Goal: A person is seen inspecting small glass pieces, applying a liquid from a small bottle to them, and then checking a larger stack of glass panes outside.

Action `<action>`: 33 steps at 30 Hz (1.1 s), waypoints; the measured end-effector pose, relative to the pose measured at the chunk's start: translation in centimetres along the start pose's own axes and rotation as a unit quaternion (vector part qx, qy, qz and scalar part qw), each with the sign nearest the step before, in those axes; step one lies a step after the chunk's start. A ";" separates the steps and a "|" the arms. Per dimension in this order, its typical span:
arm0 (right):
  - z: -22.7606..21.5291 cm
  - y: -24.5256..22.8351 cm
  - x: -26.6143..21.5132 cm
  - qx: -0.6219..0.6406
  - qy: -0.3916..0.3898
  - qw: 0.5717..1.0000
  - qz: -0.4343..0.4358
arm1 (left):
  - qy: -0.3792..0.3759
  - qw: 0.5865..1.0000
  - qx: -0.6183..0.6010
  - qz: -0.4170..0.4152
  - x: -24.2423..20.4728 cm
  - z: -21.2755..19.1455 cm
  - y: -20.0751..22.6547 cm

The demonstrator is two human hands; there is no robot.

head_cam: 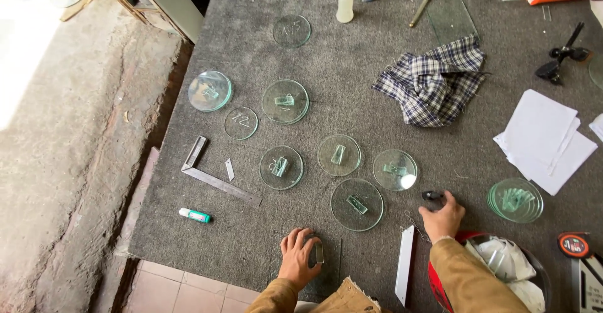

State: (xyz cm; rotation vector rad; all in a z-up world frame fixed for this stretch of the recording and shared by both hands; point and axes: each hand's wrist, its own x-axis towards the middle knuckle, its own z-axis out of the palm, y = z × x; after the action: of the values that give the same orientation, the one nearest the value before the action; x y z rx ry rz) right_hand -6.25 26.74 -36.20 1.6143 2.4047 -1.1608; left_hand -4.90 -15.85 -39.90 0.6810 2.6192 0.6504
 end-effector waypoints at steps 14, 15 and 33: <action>1.5 1.8 2.1 -0.388 -0.066 0.918 -0.043 | -0.009 0.999 -0.039 0.018 0.1 -0.3 -0.6; 1.6 2.2 2.6 -0.401 -0.063 0.913 -0.043 | -0.027 0.999 -0.042 0.018 0.3 -0.1 -0.8; 2.3 4.5 3.0 -0.387 -0.071 0.917 -0.068 | -0.034 0.999 -0.007 0.027 0.8 2.4 -3.1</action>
State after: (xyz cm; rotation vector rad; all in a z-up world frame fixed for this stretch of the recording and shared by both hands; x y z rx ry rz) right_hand -4.87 28.66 -41.61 1.0705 2.4224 -0.2204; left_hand -5.66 -17.04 -43.67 0.7598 2.5398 0.6483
